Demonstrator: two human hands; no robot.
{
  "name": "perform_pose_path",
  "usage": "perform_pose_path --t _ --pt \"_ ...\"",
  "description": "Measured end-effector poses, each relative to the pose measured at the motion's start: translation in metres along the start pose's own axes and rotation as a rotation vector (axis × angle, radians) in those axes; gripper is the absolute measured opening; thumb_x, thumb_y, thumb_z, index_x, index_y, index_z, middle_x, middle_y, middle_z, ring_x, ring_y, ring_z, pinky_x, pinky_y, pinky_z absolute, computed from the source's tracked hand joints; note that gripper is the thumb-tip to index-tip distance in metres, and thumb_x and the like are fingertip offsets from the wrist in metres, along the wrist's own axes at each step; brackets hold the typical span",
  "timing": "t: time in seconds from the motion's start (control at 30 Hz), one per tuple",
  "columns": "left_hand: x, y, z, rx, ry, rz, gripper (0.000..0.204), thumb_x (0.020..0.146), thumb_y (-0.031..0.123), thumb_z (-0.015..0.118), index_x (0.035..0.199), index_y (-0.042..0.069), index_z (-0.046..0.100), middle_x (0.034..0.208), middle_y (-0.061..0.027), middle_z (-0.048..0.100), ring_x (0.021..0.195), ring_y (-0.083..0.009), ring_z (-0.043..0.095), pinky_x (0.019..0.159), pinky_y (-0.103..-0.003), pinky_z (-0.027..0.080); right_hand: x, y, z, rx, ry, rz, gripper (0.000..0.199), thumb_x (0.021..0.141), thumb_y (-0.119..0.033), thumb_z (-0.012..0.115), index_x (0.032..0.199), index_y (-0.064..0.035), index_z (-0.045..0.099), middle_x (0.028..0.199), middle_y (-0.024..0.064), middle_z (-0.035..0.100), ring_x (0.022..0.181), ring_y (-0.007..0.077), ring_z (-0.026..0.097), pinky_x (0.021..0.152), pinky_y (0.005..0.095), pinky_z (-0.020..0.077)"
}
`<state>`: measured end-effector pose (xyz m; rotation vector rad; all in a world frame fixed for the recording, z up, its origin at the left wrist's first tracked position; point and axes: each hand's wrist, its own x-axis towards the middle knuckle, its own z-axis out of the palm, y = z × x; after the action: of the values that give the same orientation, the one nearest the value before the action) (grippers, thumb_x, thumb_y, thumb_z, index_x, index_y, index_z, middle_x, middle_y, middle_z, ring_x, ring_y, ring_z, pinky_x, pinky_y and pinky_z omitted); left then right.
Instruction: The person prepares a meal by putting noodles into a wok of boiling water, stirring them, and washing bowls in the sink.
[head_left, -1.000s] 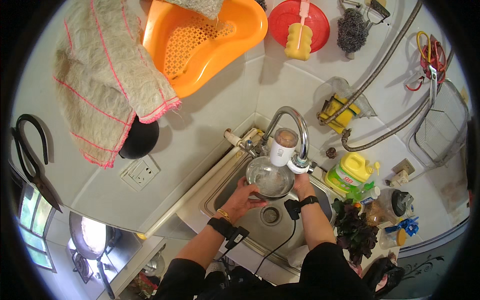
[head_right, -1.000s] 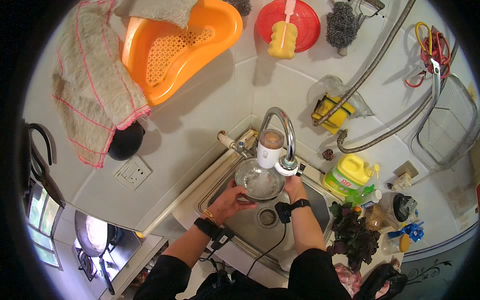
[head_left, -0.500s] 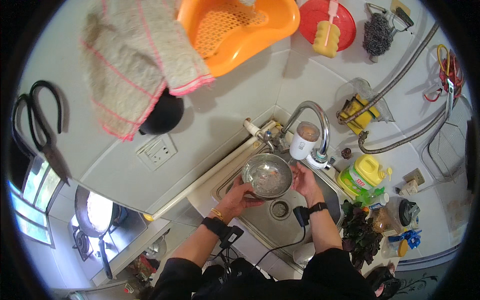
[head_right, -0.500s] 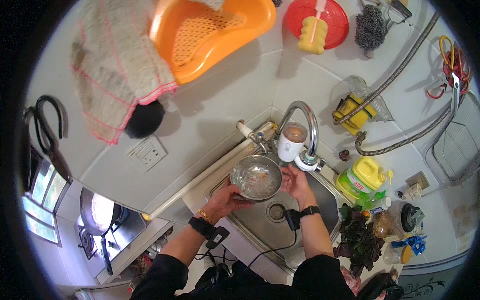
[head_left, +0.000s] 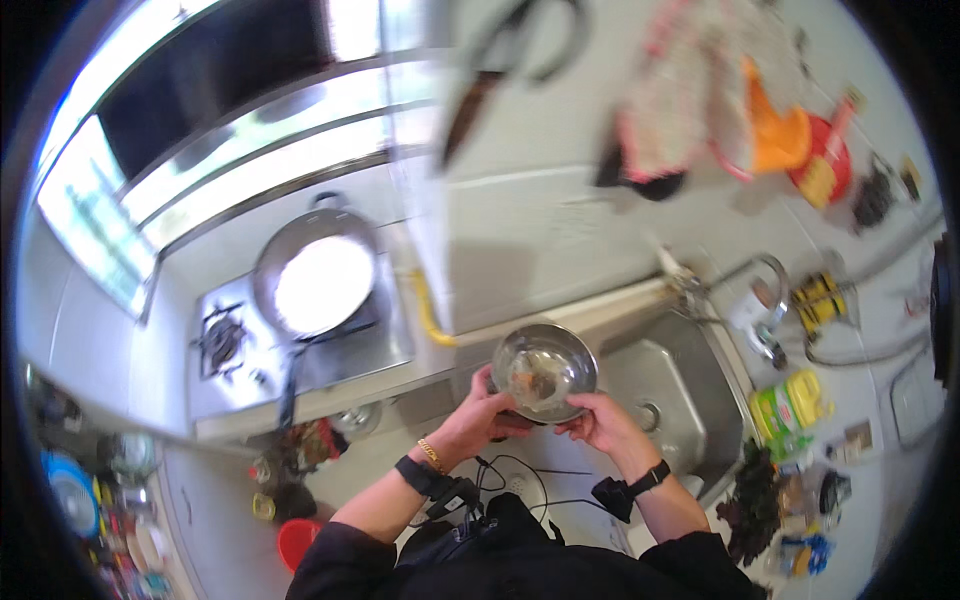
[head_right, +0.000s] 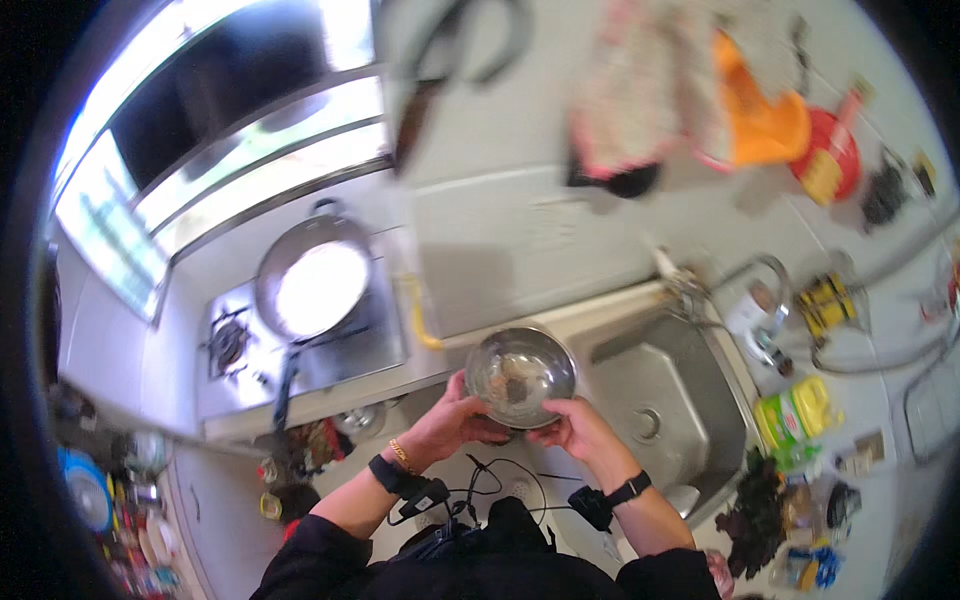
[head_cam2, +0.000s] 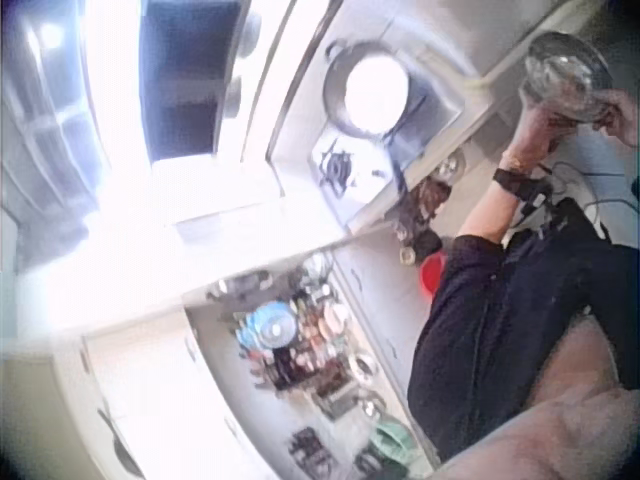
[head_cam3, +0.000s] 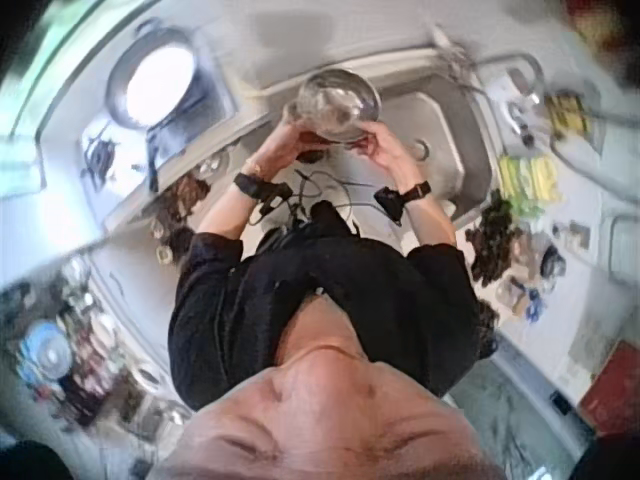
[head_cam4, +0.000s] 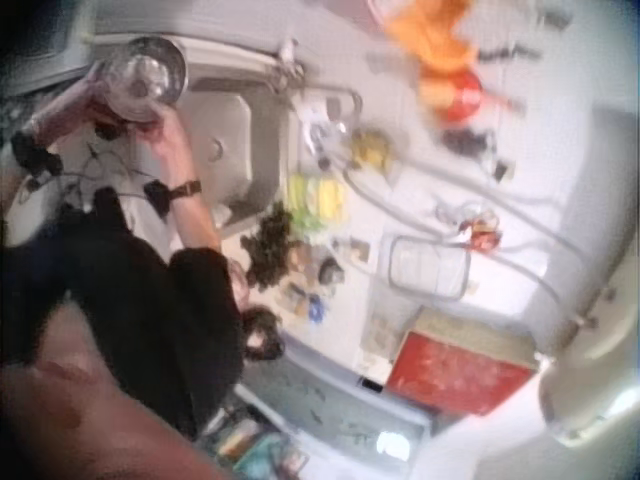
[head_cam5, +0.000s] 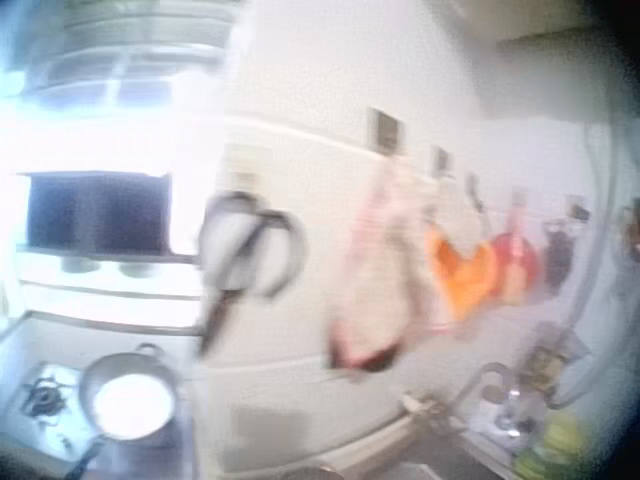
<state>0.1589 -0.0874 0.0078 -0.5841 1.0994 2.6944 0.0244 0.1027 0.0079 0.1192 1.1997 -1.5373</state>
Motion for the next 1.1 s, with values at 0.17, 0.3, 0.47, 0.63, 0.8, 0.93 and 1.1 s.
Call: perform_pose_path --t 0.17,0.3,0.47,0.63,0.8,0.93,1.1 --pt "-0.113 0.023 -0.072 0.035 0.115 0.015 0.067 0.089 0.026 0.054 0.14 0.017 0.011 0.126 -0.0177 0.042 0.097 -0.0335 0.059 0.08 -0.042 0.052 0.031 0.029 0.093 -0.12 -0.008 0.14 0.017 0.074 -0.006 0.053 0.086 0.0055 0.055 0.069 0.0171 0.063 0.058 0.0295 0.063 0.039 0.0292 0.0464" --pt "-0.212 0.036 -0.11 0.281 0.196 0.171 0.05 0.09 0.03 0.053 0.131 0.008 0.037 0.124 -0.0147 0.046 0.1 -0.0241 0.057 0.084 -0.034 0.049 0.07 0.023 0.166 -0.253 -0.024 0.056 0.015 0.072 -0.005 0.052 0.081 0.0063 0.055 0.066 0.0158 0.061 0.049 0.0282 0.06 0.035 0.0283 0.0432" --pt "-0.322 0.033 -0.132 0.189 0.459 0.36 0.036 0.092 0.021 0.048 0.123 0.003 0.046 0.111 -0.012 0.056 0.095 -0.0229 0.06 0.081 -0.032 0.049 0.144 -0.003 0.239 -0.38 -0.092 -0.087 0.022 0.074 0.0 0.046 0.095 0.0087 0.044 0.065 0.0192 0.056 0.049 0.0341 0.061 0.03 0.0295 0.0433" --pt "-0.4 -0.01 -0.166 0.014 0.751 0.531 0.031 0.093 0.019 0.044 0.119 0.002 0.048 0.111 -0.0126 0.055 0.091 -0.0232 0.062 0.076 -0.032 0.051 0.205 -0.021 0.308 -0.604 0.12 -0.403 0.04 0.074 0.004 0.038 0.114 0.0036 0.031 0.091 0.0238 0.054 0.059 0.0347 0.062 0.034 0.0401 0.0532" --pt "-0.452 -0.06 -0.17 -0.187 1.077 0.748 0.031 0.092 0.019 0.045 0.117 0.002 0.045 0.103 -0.0143 0.056 0.083 -0.0249 0.063 0.069 -0.034 0.056 0.277 -0.045 0.326 -0.805 0.323 -0.548 0.038 0.08 -0.001 0.041 0.116 0.0009 0.032 0.101 0.0199 0.054 0.067 0.0359 0.063 0.039 0.0416 0.0552" --pt "-0.458 -0.079 -0.165 -0.265 1.194 0.828 0.03 0.092 0.019 0.044 0.117 0.002 0.045 0.102 -0.0138 0.056 0.083 -0.0256 0.063 0.068 -0.034 0.056 0.303 -0.066 0.343 -1.051 0.536 -0.649 0.045 0.083 -0.004 0.043 0.126 -0.0004 0.03 0.111 0.0218 0.052 0.075 0.035 0.063 0.042 0.0339 0.0544" --pt "-0.431 -0.078 -0.165 -0.336 1.154 0.834 0.028 0.093 0.016 0.042 0.117 0.002 0.047 0.105 -0.0144 0.057 0.083 -0.0256 0.063 0.069 -0.035 0.055 0.296 -0.069 0.363 -0.623 0.484 -0.937 0.04 0.076 0.005 0.04 0.116 0.0026 0.034 0.103 0.0225 0.052 0.068 0.035 0.062 0.045 0.0413 0.0566"
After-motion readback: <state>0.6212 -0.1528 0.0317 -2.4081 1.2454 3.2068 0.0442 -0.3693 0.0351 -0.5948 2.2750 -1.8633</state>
